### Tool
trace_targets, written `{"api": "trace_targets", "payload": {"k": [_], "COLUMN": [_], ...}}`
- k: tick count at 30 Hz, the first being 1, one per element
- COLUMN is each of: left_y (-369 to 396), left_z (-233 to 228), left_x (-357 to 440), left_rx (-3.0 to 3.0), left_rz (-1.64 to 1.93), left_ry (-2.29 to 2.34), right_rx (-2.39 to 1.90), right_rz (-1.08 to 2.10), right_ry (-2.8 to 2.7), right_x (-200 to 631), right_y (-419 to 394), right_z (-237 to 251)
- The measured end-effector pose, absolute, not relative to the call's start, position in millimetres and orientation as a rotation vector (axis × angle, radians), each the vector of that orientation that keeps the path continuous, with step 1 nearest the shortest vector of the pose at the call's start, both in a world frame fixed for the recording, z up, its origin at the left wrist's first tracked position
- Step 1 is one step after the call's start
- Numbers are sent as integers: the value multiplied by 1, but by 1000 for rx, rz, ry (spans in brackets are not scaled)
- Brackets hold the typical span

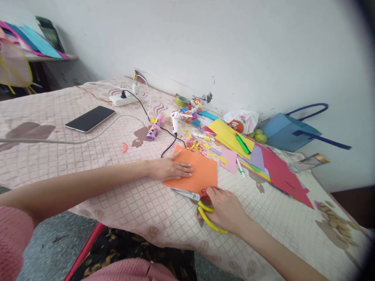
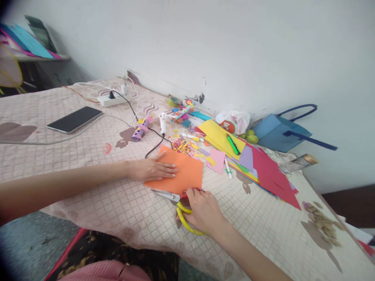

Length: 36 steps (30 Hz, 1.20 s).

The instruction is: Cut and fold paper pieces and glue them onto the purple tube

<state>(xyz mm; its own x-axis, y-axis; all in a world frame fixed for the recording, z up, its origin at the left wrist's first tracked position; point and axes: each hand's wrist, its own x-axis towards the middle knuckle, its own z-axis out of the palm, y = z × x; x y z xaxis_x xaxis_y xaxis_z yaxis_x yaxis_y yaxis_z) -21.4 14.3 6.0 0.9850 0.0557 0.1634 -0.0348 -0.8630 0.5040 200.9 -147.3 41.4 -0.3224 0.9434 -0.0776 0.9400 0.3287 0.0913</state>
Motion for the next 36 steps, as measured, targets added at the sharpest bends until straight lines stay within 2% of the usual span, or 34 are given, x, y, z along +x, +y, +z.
{"api": "trace_targets", "payload": {"k": [36], "left_y": [16], "left_z": [3], "left_x": [-22], "left_rx": [2674], "left_rz": [209], "left_ry": [-25], "right_rx": [1651], "right_rz": [42], "right_ry": [2436], "right_x": [180], "right_y": [-134], "right_z": [45]}}
